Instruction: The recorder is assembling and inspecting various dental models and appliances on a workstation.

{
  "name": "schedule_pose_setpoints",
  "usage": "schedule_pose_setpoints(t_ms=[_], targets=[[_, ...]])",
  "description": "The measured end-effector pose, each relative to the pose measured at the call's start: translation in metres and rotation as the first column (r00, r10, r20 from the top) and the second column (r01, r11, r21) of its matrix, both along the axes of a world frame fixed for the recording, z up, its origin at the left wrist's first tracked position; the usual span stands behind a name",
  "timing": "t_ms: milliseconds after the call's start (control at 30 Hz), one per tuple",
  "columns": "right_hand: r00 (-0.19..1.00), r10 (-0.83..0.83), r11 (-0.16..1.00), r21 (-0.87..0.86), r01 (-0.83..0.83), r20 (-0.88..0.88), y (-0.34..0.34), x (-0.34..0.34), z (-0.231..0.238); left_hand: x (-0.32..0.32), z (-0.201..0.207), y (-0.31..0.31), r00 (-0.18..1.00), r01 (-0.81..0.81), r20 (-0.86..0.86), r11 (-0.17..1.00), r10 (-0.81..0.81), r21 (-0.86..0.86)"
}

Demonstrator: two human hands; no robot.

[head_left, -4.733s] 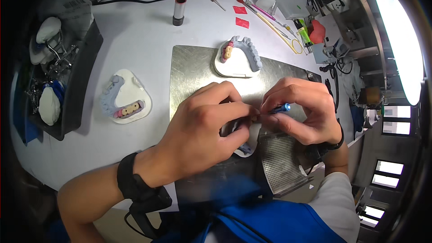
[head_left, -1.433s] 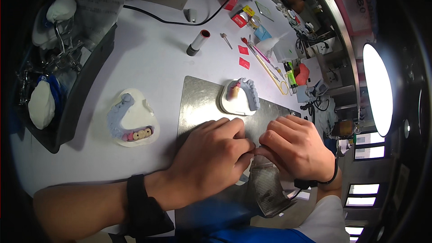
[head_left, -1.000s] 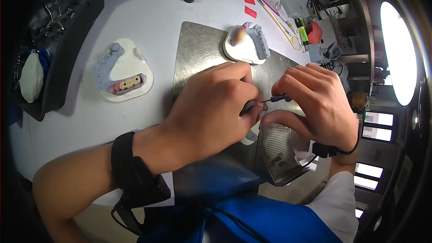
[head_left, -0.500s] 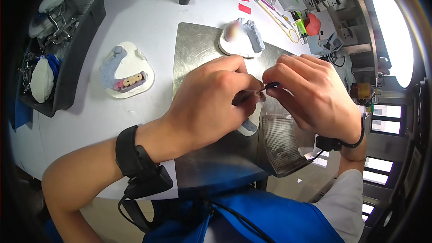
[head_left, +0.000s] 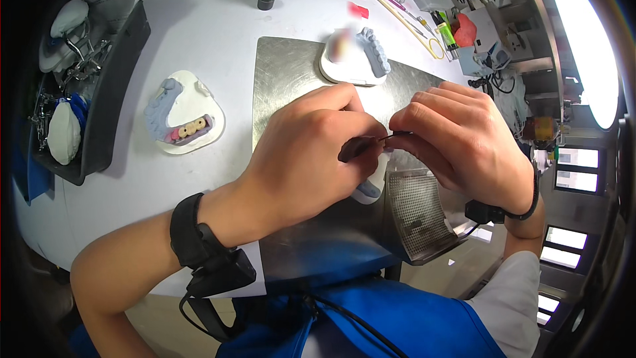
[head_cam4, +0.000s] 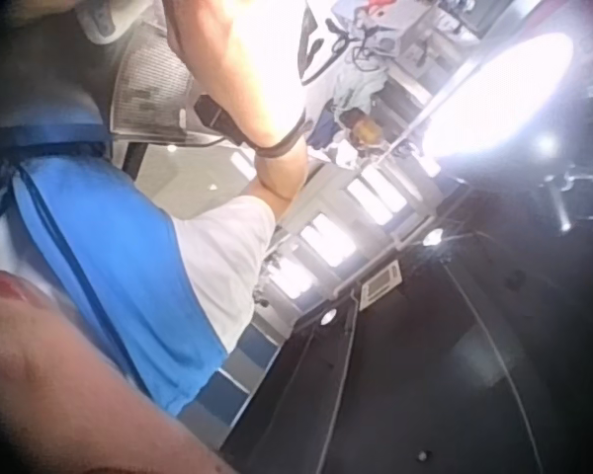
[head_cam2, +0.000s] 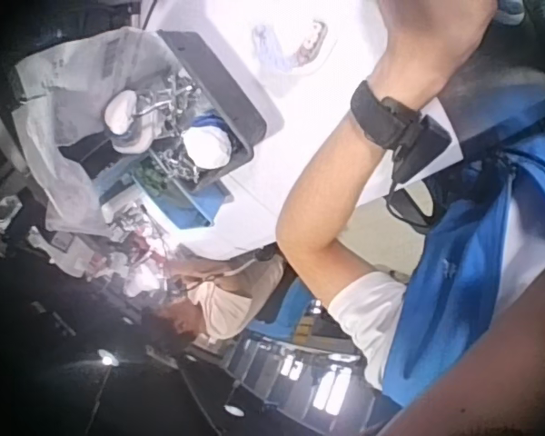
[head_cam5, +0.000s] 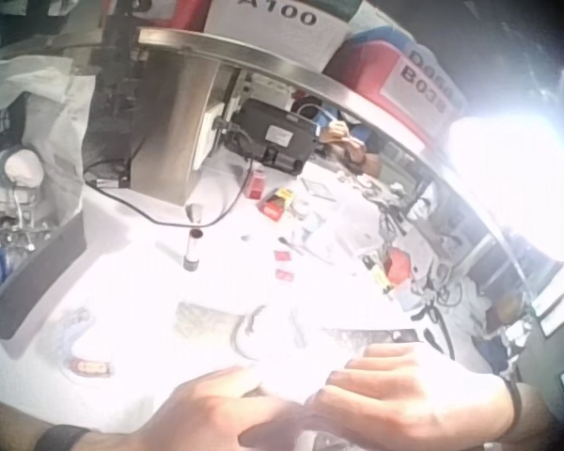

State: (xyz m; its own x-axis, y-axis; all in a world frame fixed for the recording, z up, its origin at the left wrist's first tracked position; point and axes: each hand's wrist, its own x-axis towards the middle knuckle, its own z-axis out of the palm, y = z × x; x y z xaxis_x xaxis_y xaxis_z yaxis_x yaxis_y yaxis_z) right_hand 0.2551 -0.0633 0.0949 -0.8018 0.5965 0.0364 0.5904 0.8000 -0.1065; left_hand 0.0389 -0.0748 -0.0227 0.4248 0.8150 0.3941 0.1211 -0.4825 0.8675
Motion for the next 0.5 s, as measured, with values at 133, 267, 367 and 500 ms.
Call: schedule_pose_setpoints(t_ms=[133,267,367,500], targets=[[0.996,-0.05,0.997,-0.051,0.054,0.075,-0.001,0.003,0.0,-0.001,-0.001,0.0,0.999,0.022,0.024,1.0,-0.022,-0.004],[0.998,-0.04,0.999,0.003,0.04,0.041,0.0,0.004,-0.007,-0.001,0.0,0.0,1.0,0.021,-0.014,0.999,-0.021,-0.029],[0.991,0.017,0.999,0.041,-0.011,-0.132,0.005,0.0,-0.014,0.001,-0.001,0.0,0.999,0.005,0.038,1.0,-0.004,-0.024],[0.989,-0.077,0.994,-0.068,0.086,0.127,-0.003,-0.001,0.003,-0.002,-0.001,0.0,1.0,0.01,0.022,1.0,-0.009,-0.023]])
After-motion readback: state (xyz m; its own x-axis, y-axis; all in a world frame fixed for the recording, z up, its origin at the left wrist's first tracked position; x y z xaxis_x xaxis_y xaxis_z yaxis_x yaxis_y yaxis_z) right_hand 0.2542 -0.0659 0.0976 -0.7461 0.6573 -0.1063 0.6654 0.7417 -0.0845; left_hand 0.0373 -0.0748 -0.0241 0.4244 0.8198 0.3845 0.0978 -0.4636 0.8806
